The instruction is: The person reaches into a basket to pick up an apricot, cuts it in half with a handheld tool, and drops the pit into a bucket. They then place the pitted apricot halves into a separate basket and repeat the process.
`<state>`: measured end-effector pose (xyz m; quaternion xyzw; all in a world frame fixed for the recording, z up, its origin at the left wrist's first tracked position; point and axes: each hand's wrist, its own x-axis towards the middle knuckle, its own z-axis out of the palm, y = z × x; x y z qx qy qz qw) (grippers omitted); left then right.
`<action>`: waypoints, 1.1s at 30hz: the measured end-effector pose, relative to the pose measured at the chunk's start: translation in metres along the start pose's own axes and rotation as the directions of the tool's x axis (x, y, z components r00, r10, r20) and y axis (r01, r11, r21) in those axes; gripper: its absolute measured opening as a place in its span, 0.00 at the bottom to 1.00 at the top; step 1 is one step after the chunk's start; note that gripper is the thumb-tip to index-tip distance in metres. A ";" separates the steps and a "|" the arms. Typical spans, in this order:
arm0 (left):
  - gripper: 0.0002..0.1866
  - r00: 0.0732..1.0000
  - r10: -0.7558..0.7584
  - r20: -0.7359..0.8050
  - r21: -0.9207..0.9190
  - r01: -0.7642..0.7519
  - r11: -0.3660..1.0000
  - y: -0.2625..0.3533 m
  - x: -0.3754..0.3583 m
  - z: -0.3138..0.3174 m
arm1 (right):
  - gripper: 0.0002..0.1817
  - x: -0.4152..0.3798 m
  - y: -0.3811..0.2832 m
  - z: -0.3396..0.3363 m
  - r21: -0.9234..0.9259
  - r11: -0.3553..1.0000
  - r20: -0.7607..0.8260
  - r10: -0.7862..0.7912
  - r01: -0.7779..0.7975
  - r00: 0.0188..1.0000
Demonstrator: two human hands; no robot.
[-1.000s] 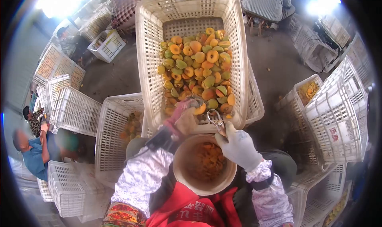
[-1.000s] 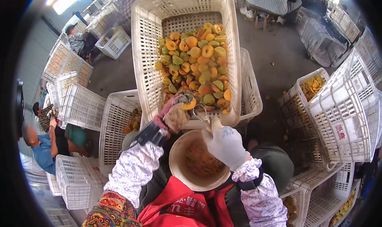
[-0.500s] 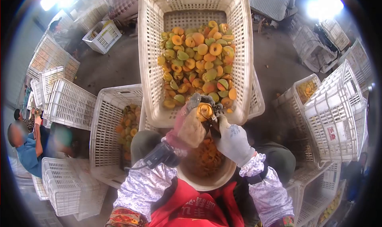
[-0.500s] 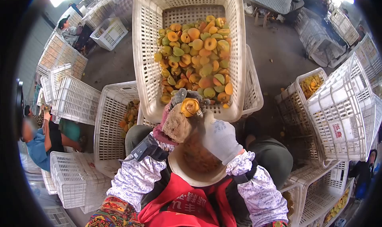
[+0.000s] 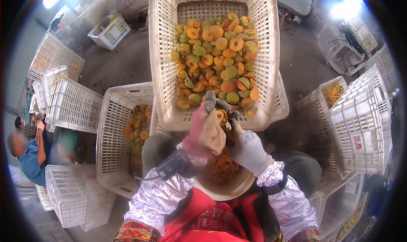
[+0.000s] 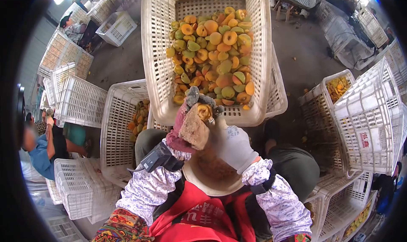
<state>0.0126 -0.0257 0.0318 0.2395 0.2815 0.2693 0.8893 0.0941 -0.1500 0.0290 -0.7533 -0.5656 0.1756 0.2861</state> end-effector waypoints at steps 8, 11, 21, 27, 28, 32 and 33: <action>0.23 0.997 0.070 0.020 0.226 -0.073 0.971 0.008 -0.007 0.012 | 0.26 -0.002 0.001 0.001 0.149 0.949 -0.132 -0.258 0.277 0.957; 0.24 0.998 0.005 0.060 0.161 -0.015 0.987 0.012 -0.011 0.020 | 0.21 -0.003 0.019 0.005 0.026 0.946 -0.114 -0.317 0.322 0.942; 0.18 0.884 0.145 0.445 0.169 -0.242 0.956 0.009 -0.013 0.005 | 0.10 -0.004 -0.006 -0.046 0.659 0.289 0.746 -0.128 -0.695 0.654; 0.11 0.908 0.418 -0.041 0.406 -0.367 0.837 0.082 -0.065 -0.052 | 0.10 -0.047 0.017 -0.013 -0.028 0.984 0.488 -0.138 0.174 0.862; 0.11 0.936 0.351 -0.007 0.450 -0.310 0.837 0.103 -0.086 -0.059 | 0.12 -0.054 0.022 -0.003 -0.253 0.946 0.525 -0.040 0.201 0.850; 0.19 0.869 0.377 0.321 0.725 0.031 -0.688 0.147 -0.114 -0.088 | 0.15 -0.056 0.009 -0.001 -0.367 0.905 0.581 0.041 0.217 0.813; 0.19 0.868 0.380 0.319 0.723 0.036 -0.690 0.148 -0.112 -0.082 | 0.07 -0.058 0.006 -0.002 -0.374 0.894 0.457 -0.056 0.249 0.888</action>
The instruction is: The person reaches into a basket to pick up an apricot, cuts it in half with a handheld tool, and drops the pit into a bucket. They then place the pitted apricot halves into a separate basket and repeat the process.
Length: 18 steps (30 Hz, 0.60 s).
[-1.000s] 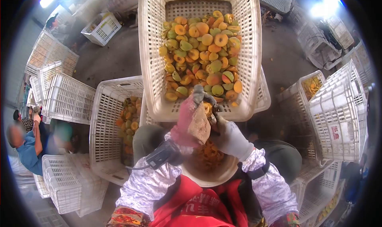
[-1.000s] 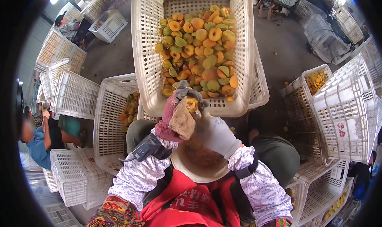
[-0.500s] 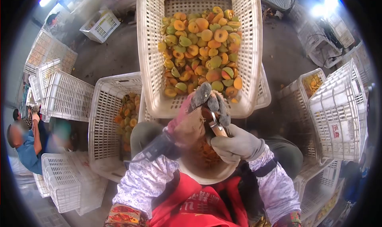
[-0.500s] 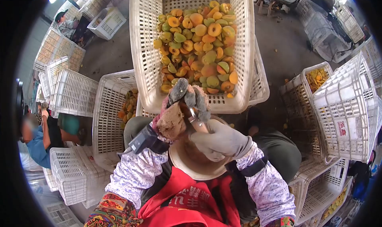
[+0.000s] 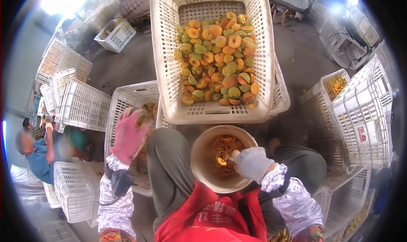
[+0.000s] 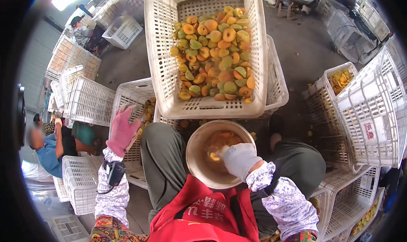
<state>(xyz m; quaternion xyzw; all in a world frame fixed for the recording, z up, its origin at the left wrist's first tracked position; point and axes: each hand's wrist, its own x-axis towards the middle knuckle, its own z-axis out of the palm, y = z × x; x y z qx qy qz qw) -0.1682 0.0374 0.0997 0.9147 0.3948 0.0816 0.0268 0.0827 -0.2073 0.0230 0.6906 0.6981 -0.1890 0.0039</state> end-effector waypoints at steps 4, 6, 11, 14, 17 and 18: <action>0.23 0.972 0.135 0.191 -0.437 -0.039 0.899 0.056 0.073 0.024 | 0.06 0.006 0.002 0.002 -0.024 0.999 0.025 0.046 -0.046 0.999; 0.25 0.936 0.127 0.328 -0.311 -0.020 0.950 0.084 0.116 0.064 | 0.06 0.002 0.003 0.000 0.079 0.997 -0.003 -0.005 0.006 1.000; 0.24 0.830 -0.045 0.557 0.058 0.016 0.998 0.089 0.162 0.173 | 0.12 0.001 0.015 -0.008 0.017 0.995 -0.009 0.103 -0.103 0.995; 0.25 0.874 0.010 0.485 -0.037 0.009 0.999 0.075 0.157 0.195 | 0.12 0.000 0.019 -0.013 -0.006 0.992 -0.102 0.125 -0.126 0.987; 0.21 0.925 0.009 0.379 -0.219 0.081 0.972 0.051 0.167 0.210 | 0.12 0.002 0.028 -0.023 -0.023 0.985 -0.198 0.163 -0.170 0.967; 0.19 0.932 0.057 0.357 -0.683 0.219 0.697 0.030 0.176 0.235 | 0.12 0.002 0.030 -0.023 -0.036 0.982 -0.324 0.166 -0.188 0.931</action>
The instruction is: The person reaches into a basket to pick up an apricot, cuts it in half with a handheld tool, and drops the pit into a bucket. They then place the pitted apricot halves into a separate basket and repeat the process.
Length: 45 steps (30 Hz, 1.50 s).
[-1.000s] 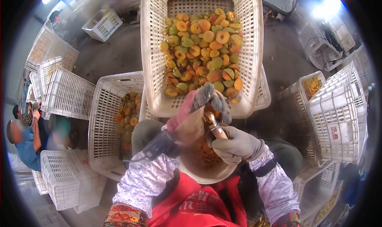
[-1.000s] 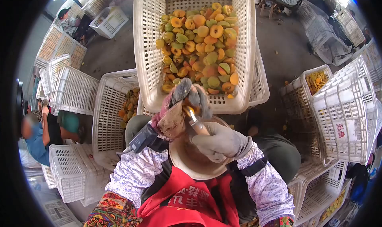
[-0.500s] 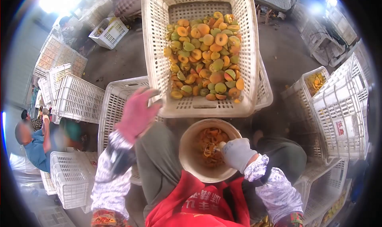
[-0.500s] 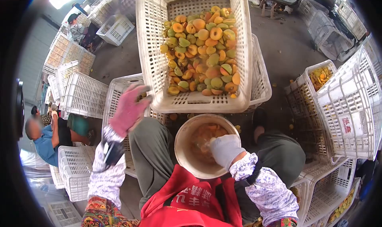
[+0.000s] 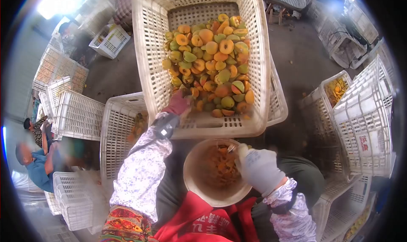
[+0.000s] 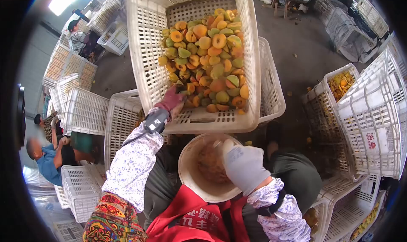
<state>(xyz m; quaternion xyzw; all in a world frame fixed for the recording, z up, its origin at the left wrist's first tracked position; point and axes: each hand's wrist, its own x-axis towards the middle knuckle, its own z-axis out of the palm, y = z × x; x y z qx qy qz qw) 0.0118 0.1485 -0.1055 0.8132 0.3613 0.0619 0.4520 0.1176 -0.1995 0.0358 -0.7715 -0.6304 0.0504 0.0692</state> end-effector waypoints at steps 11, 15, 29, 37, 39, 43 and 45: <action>0.21 0.963 0.150 0.222 -0.974 0.227 -0.014 0.157 -0.155 0.029 | 0.16 0.018 -0.014 -0.008 0.361 0.930 -0.311 0.191 -0.071 0.931; 0.19 0.970 0.245 0.002 -0.919 -0.095 0.382 0.149 -0.149 0.048 | 0.21 0.022 -0.012 0.004 0.276 0.959 -0.350 0.158 -0.060 0.923; 0.15 0.965 0.235 0.118 -0.983 0.147 -0.113 0.133 -0.132 0.059 | 0.27 0.045 -0.016 0.034 0.452 0.878 -0.106 0.230 -0.159 0.967; 0.13 0.977 0.188 0.097 -0.942 0.029 0.335 0.136 -0.139 0.044 | 0.28 0.035 -0.013 0.033 0.355 0.927 -0.146 0.180 -0.118 0.973; 0.13 0.971 0.209 0.115 -0.978 0.073 0.195 0.127 -0.131 0.054 | 0.27 0.031 -0.018 0.050 0.441 0.894 -0.216 0.185 -0.073 0.959; 0.14 0.944 0.309 0.119 -0.985 0.150 -0.081 0.126 -0.127 0.056 | 0.23 0.037 -0.024 0.039 0.508 0.857 -0.322 0.091 0.090 0.942; 0.15 0.968 0.226 0.108 -0.984 0.136 -0.111 0.122 -0.130 0.060 | 0.21 0.039 -0.024 0.038 0.547 0.834 -0.278 0.108 0.065 0.955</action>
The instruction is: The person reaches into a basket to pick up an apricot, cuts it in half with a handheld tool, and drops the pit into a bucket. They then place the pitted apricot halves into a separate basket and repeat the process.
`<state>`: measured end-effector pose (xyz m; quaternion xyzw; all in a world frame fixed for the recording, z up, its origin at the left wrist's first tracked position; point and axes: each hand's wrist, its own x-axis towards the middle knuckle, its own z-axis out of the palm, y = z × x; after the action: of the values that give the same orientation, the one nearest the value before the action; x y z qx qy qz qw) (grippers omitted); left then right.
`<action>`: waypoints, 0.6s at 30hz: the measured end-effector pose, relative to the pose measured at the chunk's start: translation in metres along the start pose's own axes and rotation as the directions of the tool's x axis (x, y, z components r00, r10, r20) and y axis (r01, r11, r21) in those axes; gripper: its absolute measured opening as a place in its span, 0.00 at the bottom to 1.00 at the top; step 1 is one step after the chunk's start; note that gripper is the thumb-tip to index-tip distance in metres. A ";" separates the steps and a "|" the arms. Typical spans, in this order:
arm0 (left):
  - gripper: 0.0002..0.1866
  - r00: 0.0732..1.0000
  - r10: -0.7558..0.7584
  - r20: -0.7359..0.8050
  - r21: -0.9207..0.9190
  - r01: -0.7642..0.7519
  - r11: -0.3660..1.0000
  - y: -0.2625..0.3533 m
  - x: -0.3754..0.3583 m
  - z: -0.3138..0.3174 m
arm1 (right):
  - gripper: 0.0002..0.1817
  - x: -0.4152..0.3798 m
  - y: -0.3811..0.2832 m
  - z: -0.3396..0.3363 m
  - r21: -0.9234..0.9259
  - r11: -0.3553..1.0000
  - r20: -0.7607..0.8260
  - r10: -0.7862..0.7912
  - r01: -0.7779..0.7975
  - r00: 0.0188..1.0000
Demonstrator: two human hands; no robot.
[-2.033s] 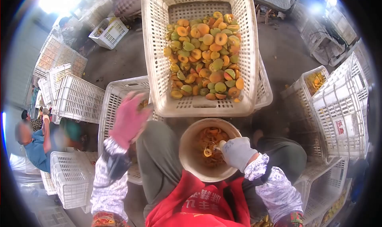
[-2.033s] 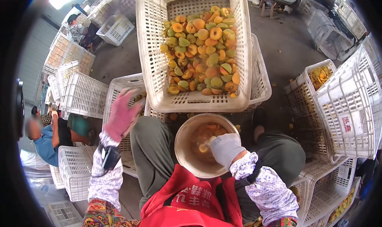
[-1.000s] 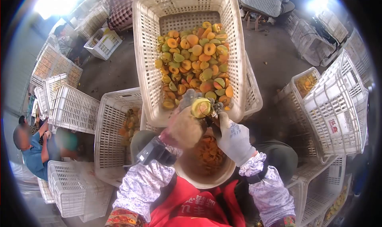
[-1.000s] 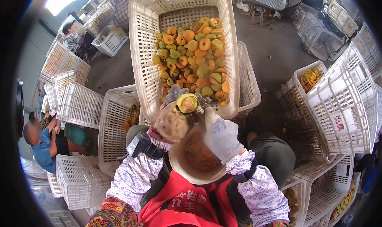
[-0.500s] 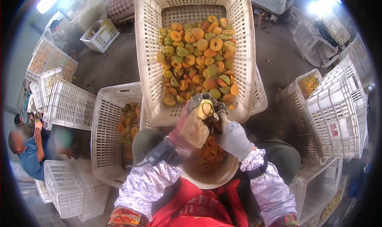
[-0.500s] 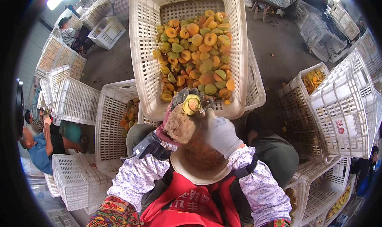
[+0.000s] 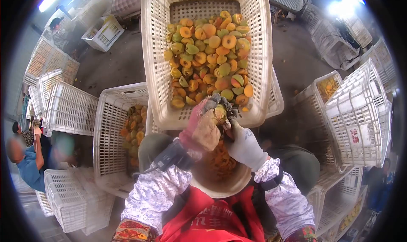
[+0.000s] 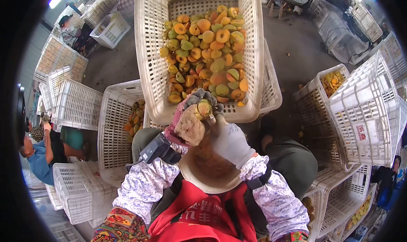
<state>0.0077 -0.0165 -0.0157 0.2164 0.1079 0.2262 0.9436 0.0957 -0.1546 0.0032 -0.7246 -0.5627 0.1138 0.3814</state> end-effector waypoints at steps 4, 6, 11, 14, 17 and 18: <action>0.15 0.996 0.084 -0.001 0.100 -0.083 0.991 -0.004 0.004 -0.008 | 0.13 0.001 -0.004 -0.007 0.215 0.965 0.144 0.124 -0.153 0.982; 0.15 0.997 0.080 -0.008 0.058 -0.080 0.995 -0.006 0.002 -0.001 | 0.12 0.002 -0.003 -0.011 0.235 0.966 0.123 0.078 -0.106 0.989; 0.14 0.994 0.111 -0.016 0.052 -0.110 0.993 -0.008 0.003 0.008 | 0.10 0.007 -0.010 -0.023 0.443 0.775 0.375 0.297 -0.451 0.878; 0.14 1.000 -0.029 -0.011 -0.036 0.028 0.999 -0.007 0.004 0.007 | 0.10 -0.003 0.001 -0.009 0.236 0.963 0.115 0.108 -0.133 0.987; 0.13 0.974 0.181 -0.139 -0.001 -0.183 0.983 -0.018 0.007 0.001 | 0.10 -0.006 0.005 -0.005 0.142 0.989 0.048 0.022 -0.028 0.999; 0.13 0.989 0.126 -0.081 0.056 -0.122 0.991 -0.012 0.004 -0.002 | 0.10 -0.004 0.007 -0.004 0.081 0.994 0.089 -0.082 0.074 0.993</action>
<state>0.0156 -0.0239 -0.0233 0.2370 0.1395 0.2907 0.9164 0.1016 -0.1606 0.0000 -0.6807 -0.6028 0.1539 0.3868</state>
